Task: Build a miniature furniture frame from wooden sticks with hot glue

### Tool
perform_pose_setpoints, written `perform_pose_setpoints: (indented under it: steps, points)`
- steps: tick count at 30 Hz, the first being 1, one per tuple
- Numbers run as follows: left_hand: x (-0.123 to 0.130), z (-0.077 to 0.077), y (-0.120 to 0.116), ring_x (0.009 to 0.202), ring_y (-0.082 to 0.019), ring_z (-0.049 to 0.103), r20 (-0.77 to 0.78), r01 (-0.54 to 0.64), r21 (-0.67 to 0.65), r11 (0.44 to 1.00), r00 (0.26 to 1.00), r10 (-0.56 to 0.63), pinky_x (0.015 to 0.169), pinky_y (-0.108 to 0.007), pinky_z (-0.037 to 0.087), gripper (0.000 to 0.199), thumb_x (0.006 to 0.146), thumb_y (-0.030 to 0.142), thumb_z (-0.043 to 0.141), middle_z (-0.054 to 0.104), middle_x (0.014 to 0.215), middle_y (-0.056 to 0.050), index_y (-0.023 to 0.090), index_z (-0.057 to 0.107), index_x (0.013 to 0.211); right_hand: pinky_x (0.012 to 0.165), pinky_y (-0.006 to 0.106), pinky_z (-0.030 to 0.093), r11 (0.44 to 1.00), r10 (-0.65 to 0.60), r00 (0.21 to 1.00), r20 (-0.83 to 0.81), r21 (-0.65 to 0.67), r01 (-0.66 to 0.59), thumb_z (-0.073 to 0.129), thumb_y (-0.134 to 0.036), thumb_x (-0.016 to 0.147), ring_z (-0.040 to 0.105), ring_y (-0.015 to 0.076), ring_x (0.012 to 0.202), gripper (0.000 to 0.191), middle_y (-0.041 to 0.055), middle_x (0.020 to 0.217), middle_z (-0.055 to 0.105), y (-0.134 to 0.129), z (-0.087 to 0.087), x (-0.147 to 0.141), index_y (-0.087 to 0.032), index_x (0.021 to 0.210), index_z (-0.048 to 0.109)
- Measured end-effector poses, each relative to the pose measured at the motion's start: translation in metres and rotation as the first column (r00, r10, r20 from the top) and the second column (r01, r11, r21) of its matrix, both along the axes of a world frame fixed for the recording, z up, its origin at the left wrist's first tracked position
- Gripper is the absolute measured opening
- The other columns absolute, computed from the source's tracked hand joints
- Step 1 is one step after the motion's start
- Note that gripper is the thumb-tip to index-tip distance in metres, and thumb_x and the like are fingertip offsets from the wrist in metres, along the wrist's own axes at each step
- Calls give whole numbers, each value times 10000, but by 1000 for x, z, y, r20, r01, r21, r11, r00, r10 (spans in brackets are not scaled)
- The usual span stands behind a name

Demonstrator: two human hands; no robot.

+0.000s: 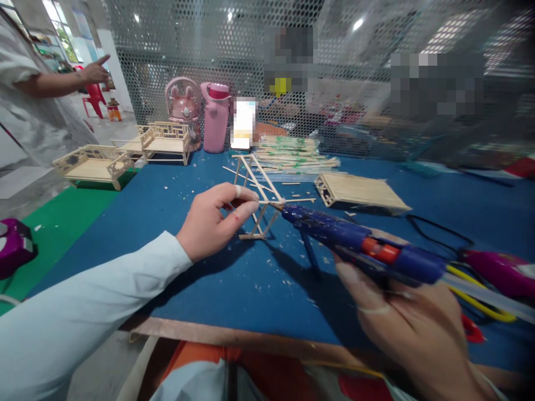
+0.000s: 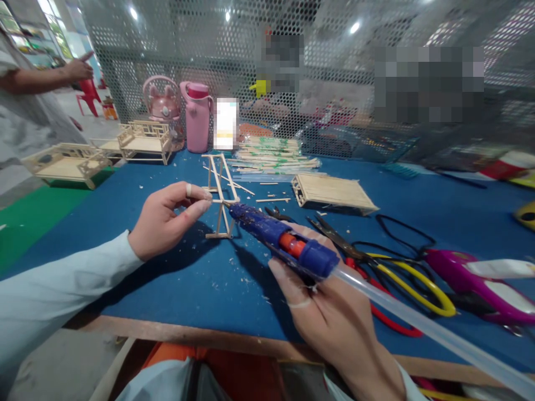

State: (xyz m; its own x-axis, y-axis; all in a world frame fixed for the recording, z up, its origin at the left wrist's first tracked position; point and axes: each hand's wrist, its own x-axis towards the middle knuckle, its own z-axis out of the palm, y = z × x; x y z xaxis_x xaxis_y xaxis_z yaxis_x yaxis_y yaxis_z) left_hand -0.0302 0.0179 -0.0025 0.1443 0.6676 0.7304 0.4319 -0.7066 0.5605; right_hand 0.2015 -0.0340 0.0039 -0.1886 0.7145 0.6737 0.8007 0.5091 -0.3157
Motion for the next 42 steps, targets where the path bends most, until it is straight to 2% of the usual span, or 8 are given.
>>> perform_pose_setpoints:
  steps: [4,21,25,28,31,37,40,42]
  points:
    - [0,0,0,725,-111,611,7,2,-3,1000,1000,-2,633,-214,473,82,830,191,572,696,793,-24,163,648,818,835,370,531,993,102,992,77,50,-106,482,-357,867,646,251,979,251,97,1054,673,0,-2,1,-200,1026,596]
    - [1,1,-1,731,-117,614,24,13,-40,999,1000,-13,636,-225,490,81,816,182,567,693,801,-26,168,647,825,832,414,525,999,42,999,7,28,-42,494,-367,843,645,276,975,269,81,1063,673,2,-11,2,-234,1050,603]
    - [1,1,-2,726,-117,609,22,20,-48,999,1000,-19,631,-223,489,88,816,181,563,686,790,-29,163,649,826,779,451,519,993,-52,998,-48,-105,46,477,-476,819,665,277,750,297,55,828,707,-4,-8,1,-243,740,644]
    - [1,0,-1,724,-117,606,19,20,-44,999,1000,-19,630,-223,487,89,818,188,565,685,790,-31,160,649,821,588,377,522,944,-147,976,-159,-316,91,439,-555,813,610,234,529,448,21,554,643,-12,-2,-2,-247,515,572]
    - [0,0,-1,741,-124,613,22,10,-45,999,1000,-9,639,-228,490,97,822,200,561,688,801,-32,165,652,827,455,329,481,896,-165,964,-209,-441,58,418,-611,790,552,204,426,515,12,457,587,-15,2,-4,-245,442,519]
    - [0,-1,-1,746,-124,615,4,1,-29,1000,1000,-1,638,-224,486,98,819,197,561,690,812,-32,168,655,824,697,436,547,936,-139,990,-32,-331,121,431,-610,751,628,272,603,459,23,496,592,-8,-2,-3,-278,440,492]
    - [0,-1,0,739,-122,614,3,-1,-23,1000,1000,1,632,-224,486,96,818,192,562,690,803,-30,170,655,823,764,430,548,931,-71,997,-22,-361,59,440,-549,783,662,289,721,407,19,477,578,-5,-4,-3,-276,493,527]
    - [0,-1,0,744,-123,615,5,2,-23,1000,1000,-2,634,-225,487,96,820,194,562,690,805,-31,169,655,826,805,414,539,924,-7,1000,-31,-382,-6,437,-514,808,672,286,812,363,33,607,663,-4,-6,-4,-259,617,611]
